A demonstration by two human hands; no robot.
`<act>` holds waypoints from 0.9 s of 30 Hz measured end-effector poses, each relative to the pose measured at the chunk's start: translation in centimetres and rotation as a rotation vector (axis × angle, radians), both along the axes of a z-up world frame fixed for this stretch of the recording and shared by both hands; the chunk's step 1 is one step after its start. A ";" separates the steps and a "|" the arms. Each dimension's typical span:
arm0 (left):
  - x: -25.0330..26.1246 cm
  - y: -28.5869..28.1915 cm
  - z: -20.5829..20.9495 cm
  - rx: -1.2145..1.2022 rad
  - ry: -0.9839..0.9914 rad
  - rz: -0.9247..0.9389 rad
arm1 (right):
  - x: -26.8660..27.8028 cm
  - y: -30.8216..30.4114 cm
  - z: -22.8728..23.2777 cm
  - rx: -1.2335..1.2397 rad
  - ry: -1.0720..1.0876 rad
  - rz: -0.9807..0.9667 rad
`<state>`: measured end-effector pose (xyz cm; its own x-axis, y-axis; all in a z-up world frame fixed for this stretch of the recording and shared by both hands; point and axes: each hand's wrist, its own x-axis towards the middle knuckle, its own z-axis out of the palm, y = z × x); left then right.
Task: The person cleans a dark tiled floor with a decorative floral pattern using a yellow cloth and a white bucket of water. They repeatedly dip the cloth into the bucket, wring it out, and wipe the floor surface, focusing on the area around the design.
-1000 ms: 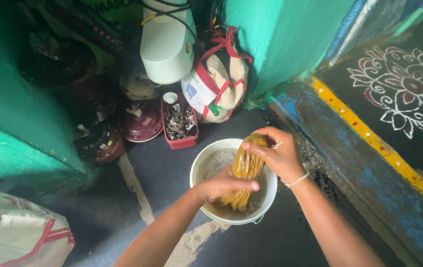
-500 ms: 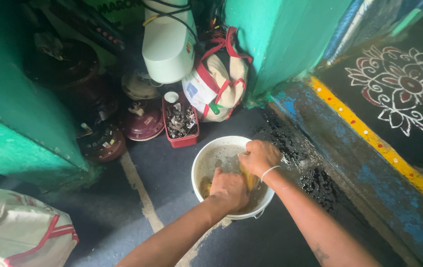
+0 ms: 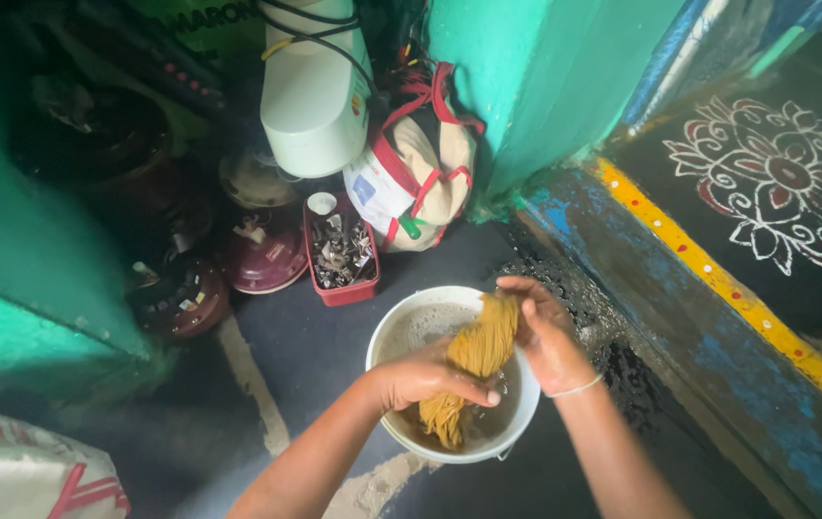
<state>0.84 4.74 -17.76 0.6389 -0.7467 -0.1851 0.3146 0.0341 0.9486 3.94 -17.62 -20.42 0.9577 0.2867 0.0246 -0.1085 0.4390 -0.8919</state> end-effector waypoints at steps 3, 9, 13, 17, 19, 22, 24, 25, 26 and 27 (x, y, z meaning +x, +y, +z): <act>1.6 -0.4 -3.5 -0.276 0.231 -0.243 | -0.9 3.8 1.2 0.299 -0.066 0.156; 2.7 -0.5 -7.2 -0.465 0.327 -0.422 | 0.3 5.7 4.7 0.454 -0.253 0.390; 2.2 -0.2 -6.6 -0.152 0.107 -0.375 | -0.3 4.3 5.1 0.226 -0.102 0.382; 1.3 -0.8 -5.1 -0.020 0.059 -0.234 | 0.0 5.5 4.6 -0.089 0.115 0.120; 0.6 -1.1 -4.3 0.092 0.114 -0.065 | 0.6 6.3 3.8 -0.185 0.148 0.019; 0.1 -2.1 -3.9 0.194 0.055 0.032 | 1.1 7.4 1.8 -0.302 0.227 -0.128; -0.2 -2.9 -4.0 0.359 -0.011 0.086 | 1.2 7.7 0.1 -0.351 0.253 -0.206; -0.4 -3.1 -3.8 0.441 -0.046 0.113 | 1.3 7.9 -0.6 -0.366 0.243 -0.236; -0.5 -3.3 -3.6 0.605 -0.040 0.136 | 1.4 8.1 -1.2 -0.381 0.232 -0.266; -0.6 -3.3 -3.3 0.768 -0.034 0.160 | 1.4 8.4 -1.6 -0.420 0.213 -0.304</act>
